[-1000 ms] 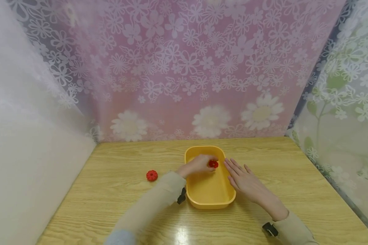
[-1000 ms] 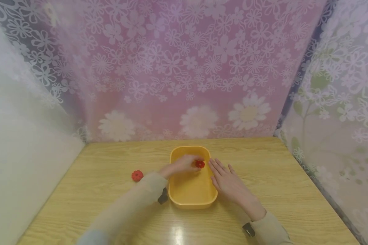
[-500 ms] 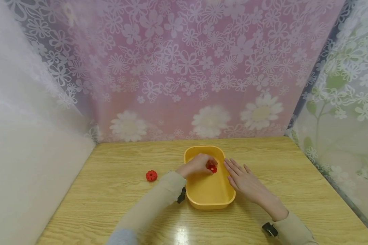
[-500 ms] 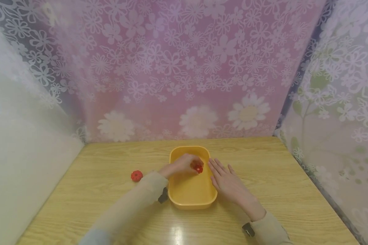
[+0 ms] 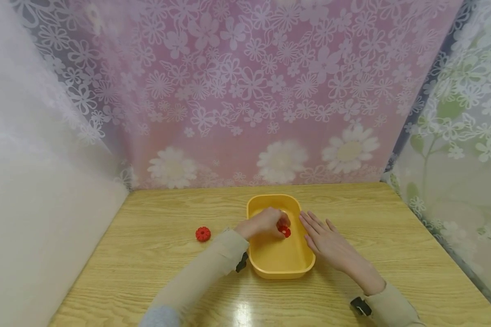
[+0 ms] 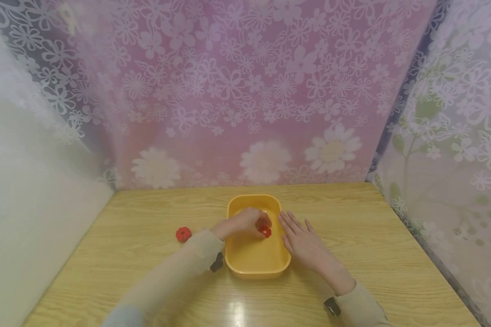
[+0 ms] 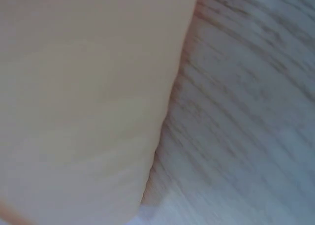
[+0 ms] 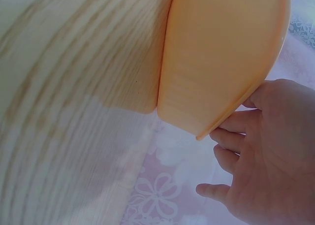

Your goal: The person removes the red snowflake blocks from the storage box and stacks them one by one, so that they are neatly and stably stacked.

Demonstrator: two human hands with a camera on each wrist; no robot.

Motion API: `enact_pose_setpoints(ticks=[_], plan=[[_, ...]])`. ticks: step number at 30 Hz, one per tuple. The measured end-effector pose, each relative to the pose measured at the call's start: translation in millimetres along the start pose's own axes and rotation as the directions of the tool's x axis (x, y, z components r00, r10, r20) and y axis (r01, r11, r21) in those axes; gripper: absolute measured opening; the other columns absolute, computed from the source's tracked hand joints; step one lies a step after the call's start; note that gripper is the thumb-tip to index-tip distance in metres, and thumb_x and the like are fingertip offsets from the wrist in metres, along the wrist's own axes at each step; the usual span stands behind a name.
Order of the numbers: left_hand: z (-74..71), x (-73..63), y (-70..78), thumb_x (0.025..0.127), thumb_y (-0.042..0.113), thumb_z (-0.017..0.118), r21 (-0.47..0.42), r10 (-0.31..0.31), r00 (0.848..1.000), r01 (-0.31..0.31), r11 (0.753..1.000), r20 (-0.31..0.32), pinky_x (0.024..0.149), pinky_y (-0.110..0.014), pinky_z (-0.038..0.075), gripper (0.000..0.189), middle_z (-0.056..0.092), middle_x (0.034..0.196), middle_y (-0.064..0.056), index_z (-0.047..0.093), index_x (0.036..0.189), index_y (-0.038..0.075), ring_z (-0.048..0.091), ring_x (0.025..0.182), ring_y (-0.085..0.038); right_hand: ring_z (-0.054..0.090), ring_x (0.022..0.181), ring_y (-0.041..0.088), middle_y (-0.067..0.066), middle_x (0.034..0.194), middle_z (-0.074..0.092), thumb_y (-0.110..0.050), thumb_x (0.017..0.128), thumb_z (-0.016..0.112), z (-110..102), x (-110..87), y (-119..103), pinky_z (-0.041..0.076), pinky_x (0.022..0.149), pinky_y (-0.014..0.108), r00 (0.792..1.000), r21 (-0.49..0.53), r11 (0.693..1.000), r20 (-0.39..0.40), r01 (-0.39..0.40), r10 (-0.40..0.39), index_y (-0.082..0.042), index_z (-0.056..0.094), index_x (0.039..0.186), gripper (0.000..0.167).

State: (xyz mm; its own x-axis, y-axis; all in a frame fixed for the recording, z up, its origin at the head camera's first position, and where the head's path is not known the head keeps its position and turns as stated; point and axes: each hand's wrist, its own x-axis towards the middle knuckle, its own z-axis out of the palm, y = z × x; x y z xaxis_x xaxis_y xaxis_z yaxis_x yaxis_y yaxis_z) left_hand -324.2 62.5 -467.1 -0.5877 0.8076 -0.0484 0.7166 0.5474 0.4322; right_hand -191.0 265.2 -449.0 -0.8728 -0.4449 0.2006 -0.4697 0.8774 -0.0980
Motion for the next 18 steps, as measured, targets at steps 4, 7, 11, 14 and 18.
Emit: enact_pose_setpoints(ticks=[4, 7, 11, 14, 18], plan=[[0.5, 0.7, 0.8, 0.083, 0.019, 0.084, 0.034, -0.013, 1.0, 0.012, 0.999, 0.004, 0.079, -0.011, 0.049, 0.034, 0.072, 0.101, 0.003, 0.073, 0.113, 0.008, 0.061, 0.087, -0.006, 0.032, 0.149, 0.035, 0.014, 0.163, 0.032, -0.025, 0.107, 0.049, 0.0, 0.1, 0.2, 0.028, 0.116, 0.066, 1.0, 0.001, 1.0, 0.001, -0.002, 0.002, 0.0, 0.037, 0.155, 0.056], [0.4, 1.0, 1.3, 0.082, 0.019, 0.084, 0.044, -0.007, 1.0, 0.007, 0.999, 0.0, 0.076, -0.011, 0.048, 0.031, 0.071, 0.096, 0.004, 0.074, 0.109, 0.008, 0.06, 0.083, -0.005, 0.031, 0.149, 0.035, 0.014, 0.163, 0.032, -0.025, 0.107, 0.049, -0.4, 0.2, -0.3, 0.028, 0.116, 0.066, 1.0, 0.003, 1.0, -0.001, -0.006, 0.006, -0.001, 0.037, 0.156, 0.055], [0.5, 1.5, 1.1, 0.081, 0.02, 0.085, 0.066, 0.001, 1.0, -0.001, 0.998, -0.007, 0.072, -0.011, 0.047, 0.026, 0.069, 0.091, 0.006, 0.074, 0.103, 0.011, 0.057, 0.08, -0.005, 0.032, 0.149, 0.035, 0.014, 0.163, 0.033, -0.024, 0.107, 0.049, -0.1, 0.5, -0.2, 0.029, 0.116, 0.066, 1.0, -0.004, 1.0, -0.004, -0.004, 0.004, -0.001, 0.037, 0.155, 0.055], [0.8, 1.0, 0.5, 0.081, 0.021, 0.085, 0.081, 0.003, 1.0, -0.003, 0.997, -0.007, 0.072, -0.012, 0.047, 0.027, 0.068, 0.092, 0.007, 0.073, 0.104, 0.012, 0.056, 0.08, -0.004, 0.033, 0.148, 0.036, 0.014, 0.162, 0.034, -0.025, 0.107, 0.05, 0.9, 0.5, 0.8, 0.029, 0.115, 0.066, 1.0, -0.011, 1.0, -0.004, 0.002, -0.002, -0.001, 0.038, 0.155, 0.055], [0.1, -0.4, 0.2, 0.082, 0.022, 0.084, 0.069, 0.003, 1.0, -0.002, 0.998, -0.018, 0.075, -0.013, 0.047, 0.032, 0.068, 0.097, 0.006, 0.071, 0.109, 0.011, 0.057, 0.083, -0.005, 0.034, 0.147, 0.036, 0.014, 0.162, 0.035, -0.025, 0.107, 0.05, 1.4, 0.2, 1.6, 0.03, 0.114, 0.066, 1.0, -0.015, 1.0, -0.005, 0.009, -0.009, -0.001, 0.038, 0.155, 0.055]])
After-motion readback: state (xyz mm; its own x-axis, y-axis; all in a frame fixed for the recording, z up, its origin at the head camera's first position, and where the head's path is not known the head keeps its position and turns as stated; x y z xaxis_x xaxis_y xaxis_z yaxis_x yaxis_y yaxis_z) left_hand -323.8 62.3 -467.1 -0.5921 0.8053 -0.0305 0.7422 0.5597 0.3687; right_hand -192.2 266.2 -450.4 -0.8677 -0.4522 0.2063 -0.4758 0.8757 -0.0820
